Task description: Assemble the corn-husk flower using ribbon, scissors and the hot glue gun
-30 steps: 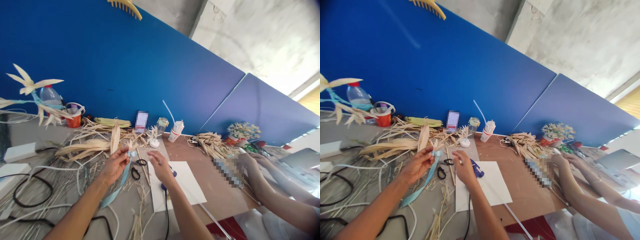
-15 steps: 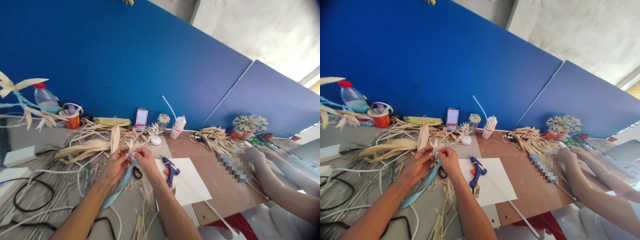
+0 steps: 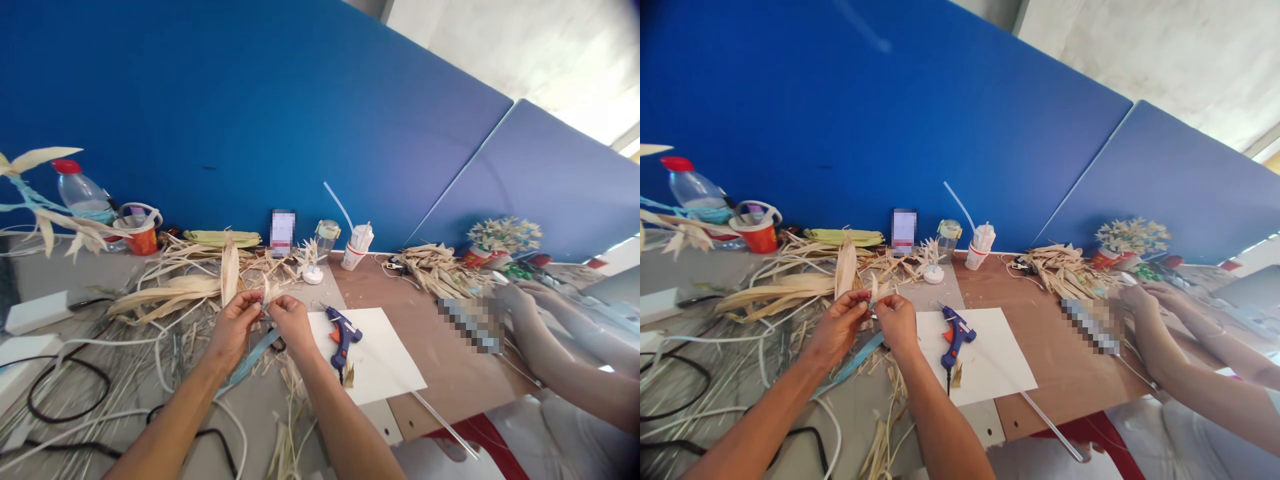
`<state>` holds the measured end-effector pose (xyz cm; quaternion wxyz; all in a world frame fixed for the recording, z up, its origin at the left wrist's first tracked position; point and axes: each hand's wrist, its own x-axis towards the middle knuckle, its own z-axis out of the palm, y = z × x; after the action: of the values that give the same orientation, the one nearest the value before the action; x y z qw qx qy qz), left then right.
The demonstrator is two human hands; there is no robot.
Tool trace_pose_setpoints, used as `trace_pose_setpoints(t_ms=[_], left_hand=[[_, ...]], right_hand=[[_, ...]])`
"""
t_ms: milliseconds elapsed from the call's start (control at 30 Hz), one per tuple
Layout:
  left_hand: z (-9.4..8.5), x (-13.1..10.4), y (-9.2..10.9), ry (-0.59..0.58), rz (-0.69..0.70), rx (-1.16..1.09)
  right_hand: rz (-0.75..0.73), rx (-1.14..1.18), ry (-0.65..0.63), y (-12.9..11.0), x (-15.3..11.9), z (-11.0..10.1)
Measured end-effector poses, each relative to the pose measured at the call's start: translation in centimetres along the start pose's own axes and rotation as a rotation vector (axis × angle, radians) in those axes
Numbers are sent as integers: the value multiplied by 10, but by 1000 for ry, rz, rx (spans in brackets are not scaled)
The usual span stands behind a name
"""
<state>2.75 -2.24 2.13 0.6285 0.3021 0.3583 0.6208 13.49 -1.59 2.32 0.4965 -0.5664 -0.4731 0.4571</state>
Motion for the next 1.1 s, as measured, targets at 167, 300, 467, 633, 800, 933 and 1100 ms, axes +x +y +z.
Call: trace_pose_setpoints(t_ms=[167,300,467,633,800,933,1100], left_hand=[[-4,2,-1,-41,-130,-79],[-7,6,-2,-80,-218,-125],[-5,6,-4,-64,-154,-122],[-4,6,-3,-40,-148,-160],[-6,6,0,-55,-184,-212],[-8,5,3,-84,-177,-190],[-5,3,7,-101,-161,-123]], right_hand=[[-37,-115,-34,0,-1,-1],[-136,-297,-19,-1,-4,-3],[-198,-508,36,-5,-6,-3],[-159,-576,88,-5,-8,2],[-182,-398,59,-5,-8,4],[-126,-134,-78,-4,-8,2],[-33,54,-185,0,-6,-1]])
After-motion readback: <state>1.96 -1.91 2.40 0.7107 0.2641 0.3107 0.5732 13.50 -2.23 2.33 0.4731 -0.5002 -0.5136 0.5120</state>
